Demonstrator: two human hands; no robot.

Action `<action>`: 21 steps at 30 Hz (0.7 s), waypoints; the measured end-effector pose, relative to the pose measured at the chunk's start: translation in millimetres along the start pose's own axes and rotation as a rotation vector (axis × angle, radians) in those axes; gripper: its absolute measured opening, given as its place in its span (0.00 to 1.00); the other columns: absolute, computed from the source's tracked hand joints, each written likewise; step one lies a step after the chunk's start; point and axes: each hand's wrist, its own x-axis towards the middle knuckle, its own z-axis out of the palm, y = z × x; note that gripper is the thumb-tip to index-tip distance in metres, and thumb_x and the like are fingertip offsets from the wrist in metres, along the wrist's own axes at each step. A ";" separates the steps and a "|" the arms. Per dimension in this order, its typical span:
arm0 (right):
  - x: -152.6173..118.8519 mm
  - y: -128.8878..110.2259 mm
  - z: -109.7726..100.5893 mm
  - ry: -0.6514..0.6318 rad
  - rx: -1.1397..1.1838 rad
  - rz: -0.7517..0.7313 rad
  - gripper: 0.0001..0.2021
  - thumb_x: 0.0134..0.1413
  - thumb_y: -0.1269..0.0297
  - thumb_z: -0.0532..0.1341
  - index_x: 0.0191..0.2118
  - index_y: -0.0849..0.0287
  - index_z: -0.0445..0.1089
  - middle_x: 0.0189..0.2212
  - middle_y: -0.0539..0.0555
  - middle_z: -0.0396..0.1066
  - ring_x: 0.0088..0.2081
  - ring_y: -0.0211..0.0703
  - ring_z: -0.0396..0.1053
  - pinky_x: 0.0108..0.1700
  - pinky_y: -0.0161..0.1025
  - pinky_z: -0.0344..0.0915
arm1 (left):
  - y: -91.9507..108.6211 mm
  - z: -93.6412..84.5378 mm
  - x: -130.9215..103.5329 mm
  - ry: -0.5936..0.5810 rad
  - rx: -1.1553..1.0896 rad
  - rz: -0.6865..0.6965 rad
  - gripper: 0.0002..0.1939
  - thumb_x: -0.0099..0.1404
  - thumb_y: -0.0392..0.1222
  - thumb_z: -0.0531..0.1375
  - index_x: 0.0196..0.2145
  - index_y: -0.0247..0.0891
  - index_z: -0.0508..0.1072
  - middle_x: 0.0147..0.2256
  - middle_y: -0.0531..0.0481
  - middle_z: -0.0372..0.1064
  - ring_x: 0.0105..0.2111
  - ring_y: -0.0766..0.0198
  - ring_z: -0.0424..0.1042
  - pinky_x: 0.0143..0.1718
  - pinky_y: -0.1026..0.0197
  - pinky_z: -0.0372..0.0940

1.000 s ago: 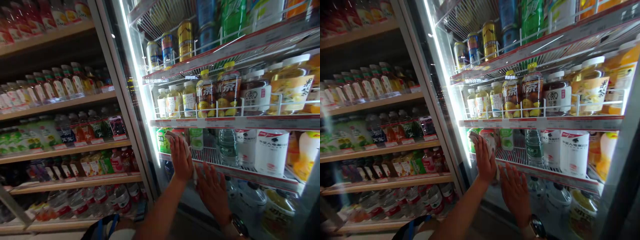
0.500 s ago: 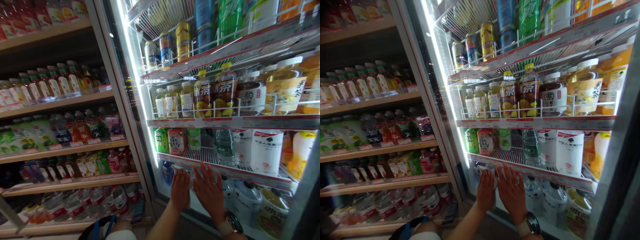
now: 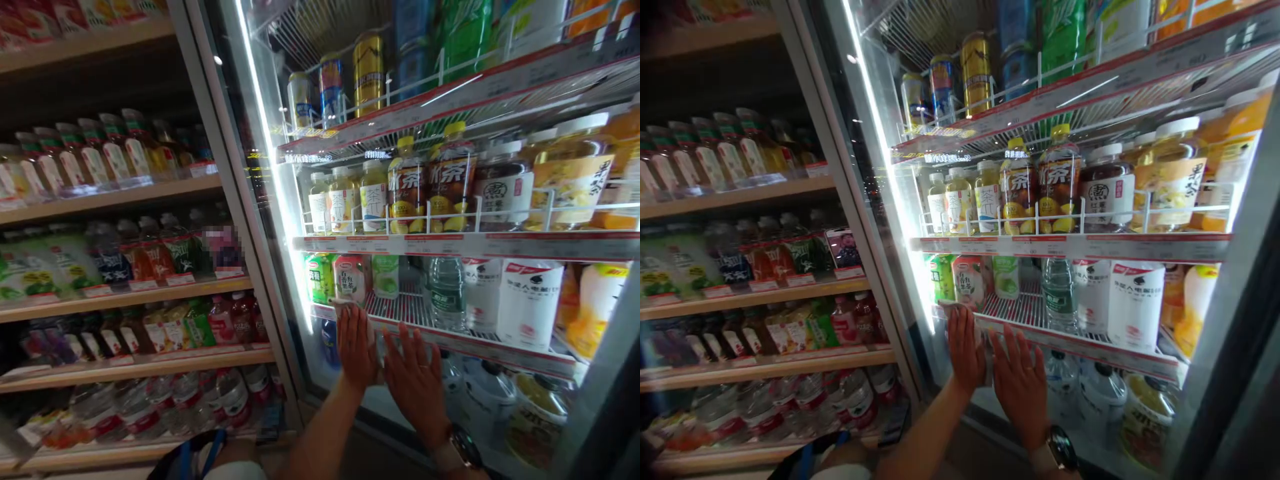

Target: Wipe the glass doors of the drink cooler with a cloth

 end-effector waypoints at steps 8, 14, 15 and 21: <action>0.6 -0.1 2.5 0.012 -0.026 0.007 0.29 0.66 0.59 0.52 0.70 0.48 0.45 0.69 0.53 0.49 0.70 0.48 0.41 0.70 0.54 0.34 | -15.5 -10.1 -66.4 -0.106 0.131 0.160 0.31 0.67 0.30 0.48 0.67 0.34 0.51 0.65 0.42 0.55 0.68 0.57 0.45 0.66 0.50 0.55; -2.4 0.4 1.1 0.002 -0.002 0.017 0.29 0.66 0.59 0.52 0.69 0.47 0.45 0.70 0.52 0.44 0.70 0.48 0.41 0.70 0.54 0.34 | -28.1 -10.7 73.5 0.011 -0.091 -0.078 0.32 0.71 0.35 0.46 0.70 0.40 0.41 0.70 0.44 0.39 0.69 0.55 0.35 0.69 0.43 0.41; -2.7 0.3 0.9 -0.001 -0.001 0.016 0.29 0.66 0.59 0.52 0.69 0.47 0.45 0.70 0.52 0.45 0.70 0.48 0.41 0.70 0.54 0.34 | -30.4 -11.0 89.5 0.021 -0.127 -0.099 0.32 0.71 0.36 0.46 0.70 0.41 0.41 0.70 0.45 0.39 0.70 0.55 0.34 0.69 0.43 0.39; -2.9 0.1 0.8 -0.012 -0.005 0.020 0.30 0.65 0.60 0.54 0.69 0.47 0.45 0.69 0.53 0.47 0.70 0.48 0.42 0.70 0.54 0.35 | -47.5 -8.1 42.8 0.037 -0.184 -0.225 0.30 0.72 0.38 0.46 0.70 0.42 0.42 0.70 0.45 0.41 0.69 0.56 0.37 0.69 0.46 0.39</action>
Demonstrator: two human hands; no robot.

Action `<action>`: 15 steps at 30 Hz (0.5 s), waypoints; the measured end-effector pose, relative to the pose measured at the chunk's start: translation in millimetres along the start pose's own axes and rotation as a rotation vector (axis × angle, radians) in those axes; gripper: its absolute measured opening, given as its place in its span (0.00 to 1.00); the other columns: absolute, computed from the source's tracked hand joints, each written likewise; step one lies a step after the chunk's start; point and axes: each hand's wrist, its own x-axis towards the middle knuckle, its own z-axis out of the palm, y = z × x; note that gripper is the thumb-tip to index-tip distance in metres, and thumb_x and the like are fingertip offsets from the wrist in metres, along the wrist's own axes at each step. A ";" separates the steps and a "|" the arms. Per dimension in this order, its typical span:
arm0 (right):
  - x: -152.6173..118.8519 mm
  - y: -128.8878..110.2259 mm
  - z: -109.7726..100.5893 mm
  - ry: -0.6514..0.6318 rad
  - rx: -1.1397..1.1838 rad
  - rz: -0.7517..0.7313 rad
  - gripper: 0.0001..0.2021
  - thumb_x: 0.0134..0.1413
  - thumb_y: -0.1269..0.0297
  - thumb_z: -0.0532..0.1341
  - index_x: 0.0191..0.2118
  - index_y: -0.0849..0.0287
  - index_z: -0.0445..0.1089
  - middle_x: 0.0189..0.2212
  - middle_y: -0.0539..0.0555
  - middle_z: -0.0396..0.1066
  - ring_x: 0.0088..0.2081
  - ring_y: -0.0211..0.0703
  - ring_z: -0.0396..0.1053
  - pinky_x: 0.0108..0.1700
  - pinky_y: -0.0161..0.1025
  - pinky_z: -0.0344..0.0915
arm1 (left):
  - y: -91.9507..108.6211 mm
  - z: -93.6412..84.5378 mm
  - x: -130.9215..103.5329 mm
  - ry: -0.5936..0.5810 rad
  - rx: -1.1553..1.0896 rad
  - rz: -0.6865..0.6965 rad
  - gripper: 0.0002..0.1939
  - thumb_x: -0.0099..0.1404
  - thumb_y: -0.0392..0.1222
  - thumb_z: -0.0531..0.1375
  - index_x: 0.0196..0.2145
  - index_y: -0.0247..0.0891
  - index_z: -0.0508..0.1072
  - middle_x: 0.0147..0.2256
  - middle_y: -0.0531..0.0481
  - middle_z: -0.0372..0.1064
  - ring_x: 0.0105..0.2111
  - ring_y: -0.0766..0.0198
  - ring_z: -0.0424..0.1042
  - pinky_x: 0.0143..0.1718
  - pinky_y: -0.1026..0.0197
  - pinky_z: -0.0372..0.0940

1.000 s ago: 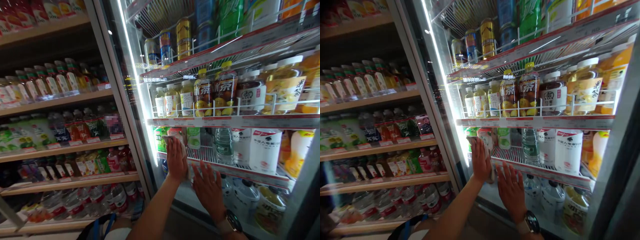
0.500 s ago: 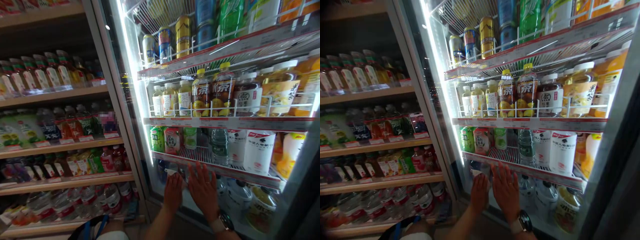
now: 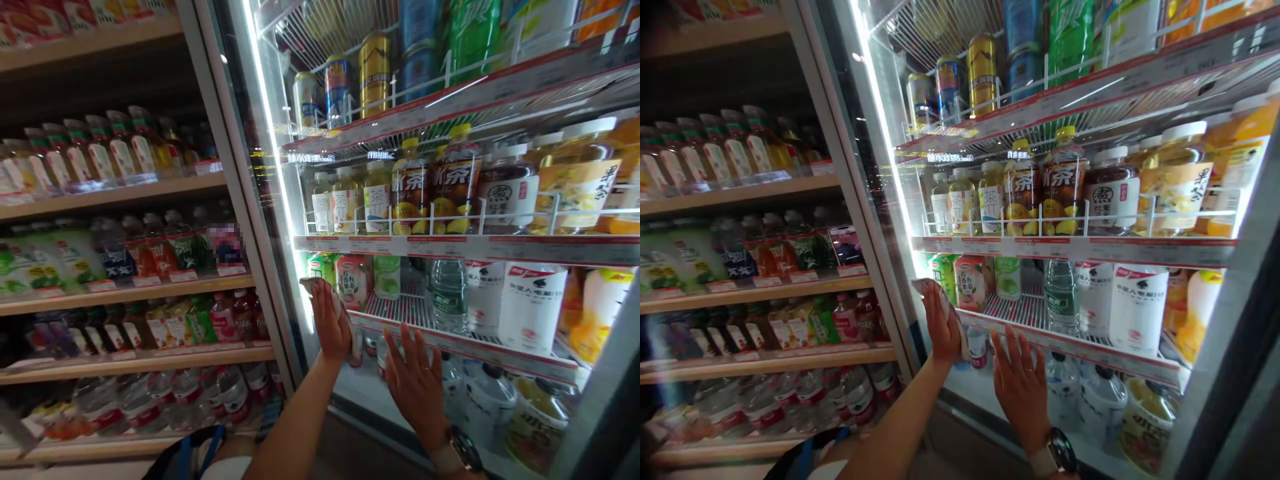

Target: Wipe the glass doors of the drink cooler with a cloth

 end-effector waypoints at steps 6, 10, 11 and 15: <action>2.3 -0.9 -1.2 0.020 0.010 -0.001 0.30 0.66 0.59 0.53 0.70 0.47 0.45 0.69 0.54 0.47 0.70 0.49 0.43 0.69 0.54 0.36 | -43.9 -13.2 -145.2 -0.067 0.091 -0.313 0.30 0.72 0.40 0.47 0.69 0.43 0.44 0.70 0.45 0.40 0.69 0.57 0.38 0.69 0.47 0.41; 3.3 -1.2 -1.1 0.015 0.010 0.000 0.29 0.66 0.58 0.52 0.70 0.47 0.45 0.69 0.54 0.49 0.70 0.48 0.44 0.69 0.54 0.36 | -51.3 -16.2 -140.6 -0.011 0.091 -0.438 0.30 0.73 0.43 0.45 0.70 0.44 0.41 0.71 0.48 0.35 0.69 0.59 0.35 0.69 0.49 0.38; 3.2 -1.1 -1.0 0.015 0.011 0.001 0.29 0.66 0.58 0.52 0.70 0.47 0.45 0.68 0.54 0.50 0.70 0.48 0.44 0.69 0.54 0.36 | -50.4 -15.5 -121.9 0.020 0.086 -0.432 0.30 0.73 0.44 0.44 0.70 0.43 0.40 0.71 0.47 0.34 0.70 0.59 0.34 0.69 0.49 0.36; 2.3 -0.4 -0.5 0.014 0.020 0.003 0.29 0.66 0.59 0.52 0.70 0.47 0.45 0.69 0.53 0.48 0.70 0.47 0.44 0.69 0.53 0.36 | -45.7 -14.0 -15.7 0.149 0.075 -0.298 0.29 0.74 0.46 0.43 0.69 0.39 0.44 0.70 0.43 0.38 0.70 0.59 0.36 0.69 0.50 0.33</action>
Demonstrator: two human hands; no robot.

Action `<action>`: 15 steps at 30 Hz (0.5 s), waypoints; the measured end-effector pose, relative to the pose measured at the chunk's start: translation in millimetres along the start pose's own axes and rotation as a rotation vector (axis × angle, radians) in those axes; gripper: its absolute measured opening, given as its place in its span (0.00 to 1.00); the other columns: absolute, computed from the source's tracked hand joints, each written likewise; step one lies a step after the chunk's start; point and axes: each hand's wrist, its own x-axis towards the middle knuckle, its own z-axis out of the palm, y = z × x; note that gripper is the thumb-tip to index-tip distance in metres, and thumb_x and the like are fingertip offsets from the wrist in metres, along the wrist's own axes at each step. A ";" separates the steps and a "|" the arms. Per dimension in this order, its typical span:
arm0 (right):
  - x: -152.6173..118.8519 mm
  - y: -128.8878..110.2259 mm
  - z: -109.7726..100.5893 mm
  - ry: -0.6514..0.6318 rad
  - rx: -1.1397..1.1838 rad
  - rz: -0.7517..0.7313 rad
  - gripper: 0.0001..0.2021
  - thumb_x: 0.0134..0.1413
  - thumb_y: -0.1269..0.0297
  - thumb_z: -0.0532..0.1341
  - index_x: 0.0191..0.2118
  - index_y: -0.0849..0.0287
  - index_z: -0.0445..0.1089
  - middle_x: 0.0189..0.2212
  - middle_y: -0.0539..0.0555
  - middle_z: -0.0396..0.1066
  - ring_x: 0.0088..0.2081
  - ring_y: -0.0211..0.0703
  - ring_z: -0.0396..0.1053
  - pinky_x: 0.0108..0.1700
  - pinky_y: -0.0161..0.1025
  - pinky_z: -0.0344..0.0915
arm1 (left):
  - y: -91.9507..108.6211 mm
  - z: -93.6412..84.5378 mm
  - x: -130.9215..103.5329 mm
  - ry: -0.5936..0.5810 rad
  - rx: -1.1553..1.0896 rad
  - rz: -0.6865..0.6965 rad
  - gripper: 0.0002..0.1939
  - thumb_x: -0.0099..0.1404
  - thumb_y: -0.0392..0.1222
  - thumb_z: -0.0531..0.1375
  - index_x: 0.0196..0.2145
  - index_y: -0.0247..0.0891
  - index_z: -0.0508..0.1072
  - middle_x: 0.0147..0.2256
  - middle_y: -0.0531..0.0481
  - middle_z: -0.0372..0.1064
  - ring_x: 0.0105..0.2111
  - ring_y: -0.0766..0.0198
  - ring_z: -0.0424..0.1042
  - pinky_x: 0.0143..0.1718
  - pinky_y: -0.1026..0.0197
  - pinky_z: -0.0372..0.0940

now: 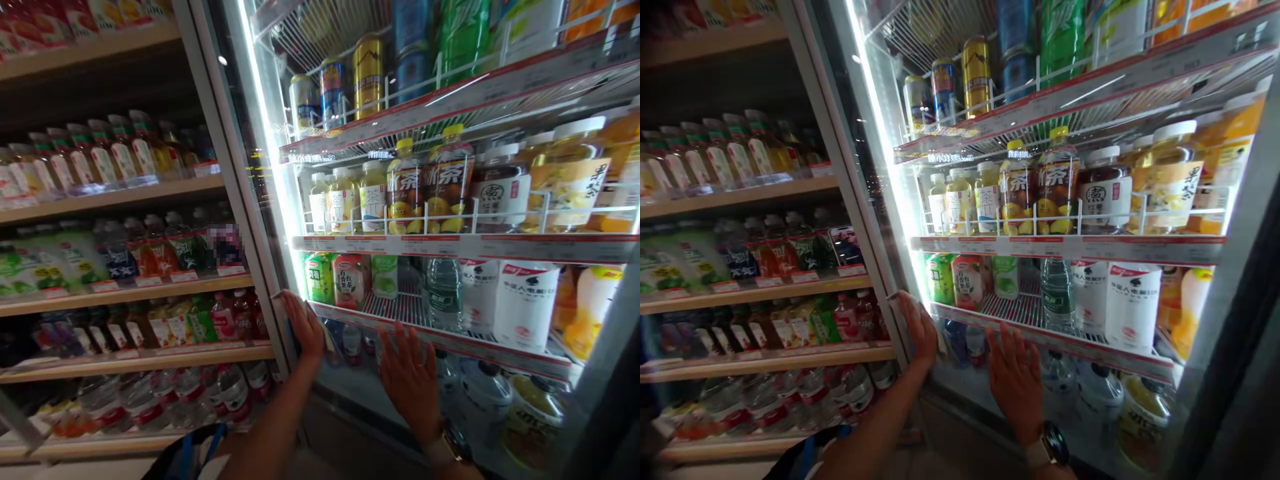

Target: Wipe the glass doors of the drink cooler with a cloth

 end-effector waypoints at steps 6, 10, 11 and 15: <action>-2.0 0.0 0.5 -0.012 0.006 0.009 0.30 0.65 0.59 0.53 0.69 0.46 0.45 0.69 0.52 0.47 0.70 0.49 0.44 0.69 0.54 0.36 | 3.8 3.1 77.4 0.009 -0.055 0.086 0.30 0.73 0.51 0.43 0.69 0.40 0.48 0.69 0.43 0.43 0.69 0.59 0.39 0.69 0.51 0.35; -3.8 -2.4 0.9 -0.023 0.007 0.022 0.32 0.63 0.61 0.55 0.69 0.44 0.44 0.70 0.53 0.44 0.70 0.54 0.44 0.69 0.60 0.37 | -27.4 -2.9 43.7 0.043 -0.033 -0.051 0.31 0.73 0.50 0.43 0.69 0.39 0.43 0.70 0.42 0.42 0.69 0.60 0.41 0.69 0.52 0.38; -4.3 -3.1 1.2 -0.026 0.007 0.025 0.32 0.63 0.61 0.55 0.69 0.43 0.44 0.70 0.53 0.44 0.70 0.56 0.45 0.68 0.61 0.37 | -34.9 -4.7 29.7 0.043 -0.024 -0.071 0.31 0.73 0.49 0.44 0.69 0.38 0.43 0.69 0.40 0.42 0.69 0.59 0.41 0.69 0.51 0.39; -5.6 -5.0 2.5 -0.032 -0.001 0.037 0.32 0.62 0.61 0.56 0.69 0.42 0.45 0.70 0.53 0.46 0.69 0.57 0.46 0.68 0.62 0.37 | -60.1 -14.7 -34.9 -0.010 0.020 -0.112 0.30 0.73 0.47 0.45 0.69 0.37 0.47 0.69 0.41 0.45 0.69 0.60 0.42 0.69 0.53 0.38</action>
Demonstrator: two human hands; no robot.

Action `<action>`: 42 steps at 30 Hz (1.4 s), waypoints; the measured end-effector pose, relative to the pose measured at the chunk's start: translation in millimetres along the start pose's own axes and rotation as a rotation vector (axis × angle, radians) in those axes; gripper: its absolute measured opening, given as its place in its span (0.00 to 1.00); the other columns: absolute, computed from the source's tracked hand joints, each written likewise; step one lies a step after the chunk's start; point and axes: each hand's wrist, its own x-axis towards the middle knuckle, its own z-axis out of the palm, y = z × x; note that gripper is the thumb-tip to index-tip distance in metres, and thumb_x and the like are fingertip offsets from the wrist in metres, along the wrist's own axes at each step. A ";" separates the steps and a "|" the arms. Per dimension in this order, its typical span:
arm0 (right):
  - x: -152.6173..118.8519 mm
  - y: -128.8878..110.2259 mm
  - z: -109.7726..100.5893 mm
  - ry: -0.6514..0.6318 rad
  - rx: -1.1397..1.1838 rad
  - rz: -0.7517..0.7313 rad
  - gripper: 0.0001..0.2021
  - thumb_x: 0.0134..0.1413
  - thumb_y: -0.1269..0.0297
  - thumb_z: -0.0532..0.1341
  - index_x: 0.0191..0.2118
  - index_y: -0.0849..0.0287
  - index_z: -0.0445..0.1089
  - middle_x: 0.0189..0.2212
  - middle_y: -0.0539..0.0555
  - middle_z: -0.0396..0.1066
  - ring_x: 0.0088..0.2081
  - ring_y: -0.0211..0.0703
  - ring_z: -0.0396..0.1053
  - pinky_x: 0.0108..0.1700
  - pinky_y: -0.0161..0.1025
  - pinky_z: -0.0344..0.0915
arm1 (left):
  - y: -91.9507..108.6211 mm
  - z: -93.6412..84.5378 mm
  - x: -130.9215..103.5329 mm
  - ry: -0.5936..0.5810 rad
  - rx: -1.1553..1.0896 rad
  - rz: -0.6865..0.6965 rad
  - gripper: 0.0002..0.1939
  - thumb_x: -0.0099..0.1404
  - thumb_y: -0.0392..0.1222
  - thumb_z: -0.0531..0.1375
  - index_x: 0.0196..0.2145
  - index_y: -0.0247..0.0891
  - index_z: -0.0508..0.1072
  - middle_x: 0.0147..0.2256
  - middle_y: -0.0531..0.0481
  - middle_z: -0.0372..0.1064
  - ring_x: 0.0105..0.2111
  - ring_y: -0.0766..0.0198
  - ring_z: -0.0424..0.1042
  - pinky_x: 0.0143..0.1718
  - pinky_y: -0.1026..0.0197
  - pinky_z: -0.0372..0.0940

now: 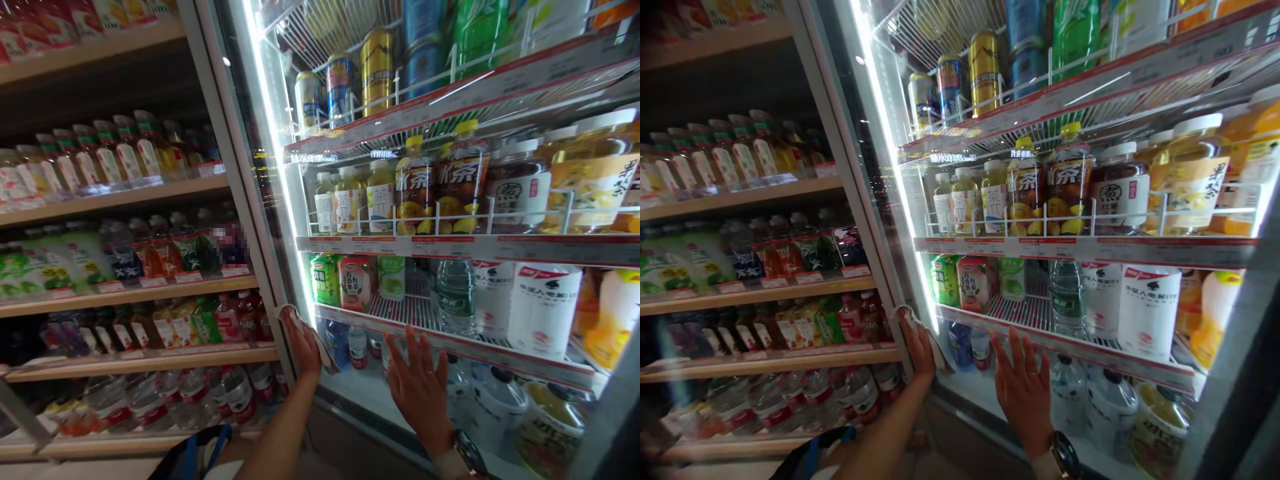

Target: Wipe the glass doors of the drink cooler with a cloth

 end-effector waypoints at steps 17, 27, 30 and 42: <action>2.9 -0.4 -1.3 0.017 -0.018 -0.021 0.33 0.62 0.61 0.55 0.69 0.43 0.44 0.70 0.54 0.43 0.69 0.57 0.44 0.67 0.61 0.37 | 137.0 27.5 13.0 -0.193 -0.088 0.388 0.31 0.73 0.38 0.44 0.70 0.43 0.39 0.70 0.47 0.37 0.69 0.57 0.37 0.70 0.45 0.38; 4.0 6.1 -7.4 -0.068 -0.014 -0.066 0.33 0.63 0.62 0.54 0.70 0.46 0.43 0.70 0.56 0.44 0.70 0.54 0.44 0.68 0.59 0.38 | 148.3 34.9 4.4 -0.111 -0.011 0.403 0.30 0.71 0.38 0.48 0.69 0.42 0.48 0.69 0.45 0.43 0.69 0.54 0.39 0.69 0.41 0.37; 5.8 4.6 -9.4 -0.056 -0.003 -0.068 0.33 0.63 0.63 0.54 0.70 0.48 0.42 0.70 0.57 0.46 0.70 0.53 0.43 0.68 0.58 0.36 | 129.5 29.0 -18.6 -0.155 0.018 0.420 0.29 0.71 0.36 0.47 0.68 0.44 0.49 0.68 0.46 0.48 0.69 0.55 0.42 0.69 0.42 0.37; 8.7 7.6 -17.8 0.051 0.224 -0.252 0.33 0.62 0.76 0.47 0.71 0.57 0.39 0.67 0.58 0.54 0.67 0.43 0.53 0.67 0.47 0.53 | 132.2 30.6 -89.8 -0.358 0.060 0.461 0.34 0.71 0.38 0.50 0.69 0.49 0.40 0.65 0.48 0.55 0.65 0.55 0.55 0.66 0.49 0.56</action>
